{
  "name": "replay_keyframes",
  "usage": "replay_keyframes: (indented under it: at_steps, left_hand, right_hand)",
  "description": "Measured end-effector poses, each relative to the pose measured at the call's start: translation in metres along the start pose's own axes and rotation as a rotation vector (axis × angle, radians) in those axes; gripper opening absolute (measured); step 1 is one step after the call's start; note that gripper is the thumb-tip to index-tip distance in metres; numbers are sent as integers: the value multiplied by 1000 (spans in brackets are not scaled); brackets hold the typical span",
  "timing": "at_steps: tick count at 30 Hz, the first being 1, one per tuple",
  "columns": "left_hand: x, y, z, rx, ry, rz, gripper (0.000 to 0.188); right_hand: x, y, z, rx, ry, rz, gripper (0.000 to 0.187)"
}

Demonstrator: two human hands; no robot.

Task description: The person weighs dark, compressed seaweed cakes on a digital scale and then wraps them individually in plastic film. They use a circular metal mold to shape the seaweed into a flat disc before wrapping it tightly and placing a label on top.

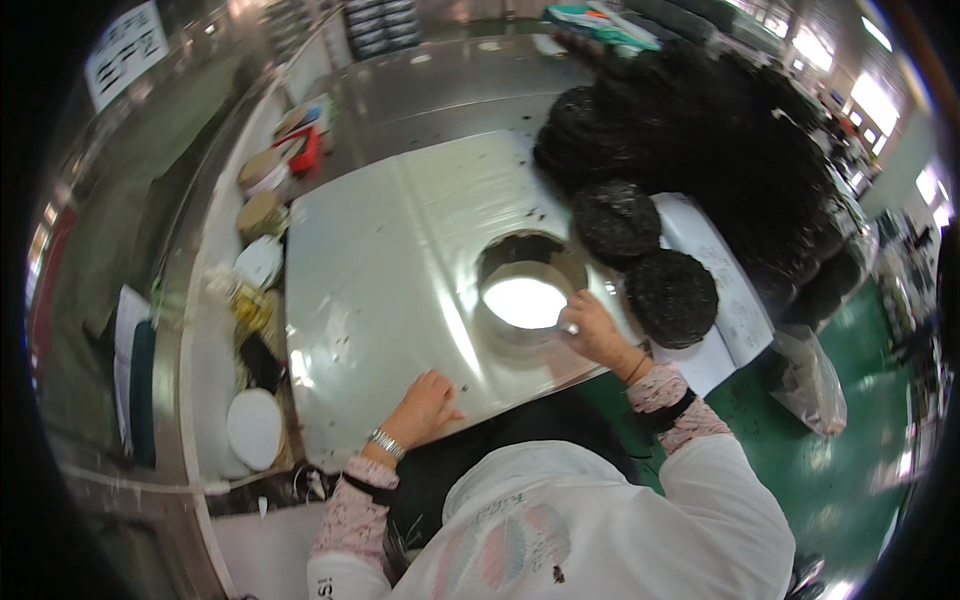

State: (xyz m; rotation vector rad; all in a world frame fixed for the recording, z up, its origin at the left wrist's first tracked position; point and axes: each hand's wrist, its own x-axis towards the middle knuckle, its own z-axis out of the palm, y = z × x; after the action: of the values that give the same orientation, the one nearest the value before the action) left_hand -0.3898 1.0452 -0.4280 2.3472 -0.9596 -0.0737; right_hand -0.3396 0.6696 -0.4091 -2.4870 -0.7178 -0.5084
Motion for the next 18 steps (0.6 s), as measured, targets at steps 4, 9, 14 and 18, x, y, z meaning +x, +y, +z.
replay_keyframes:
  at_steps: [4, 9, 14, 18]
  left_hand:
    - [5, -4, 10, 68, -66, 4, 19]
    - [-1, -4, 23, 341, -22, 35, 17]
    - [78, -4, -71, 7, 45, -399, 17]
    - [99, 37, -118, 167, 201, 106, 8]
  right_hand:
    - [-1, -5, -15, 78, -3, 14, 24]
    - [-4, -46, -66, 248, -99, 11, 27]
    - [1, -92, -88, 428, -336, -327, 29]
    - [12, -81, -26, 342, -431, -419, 28]
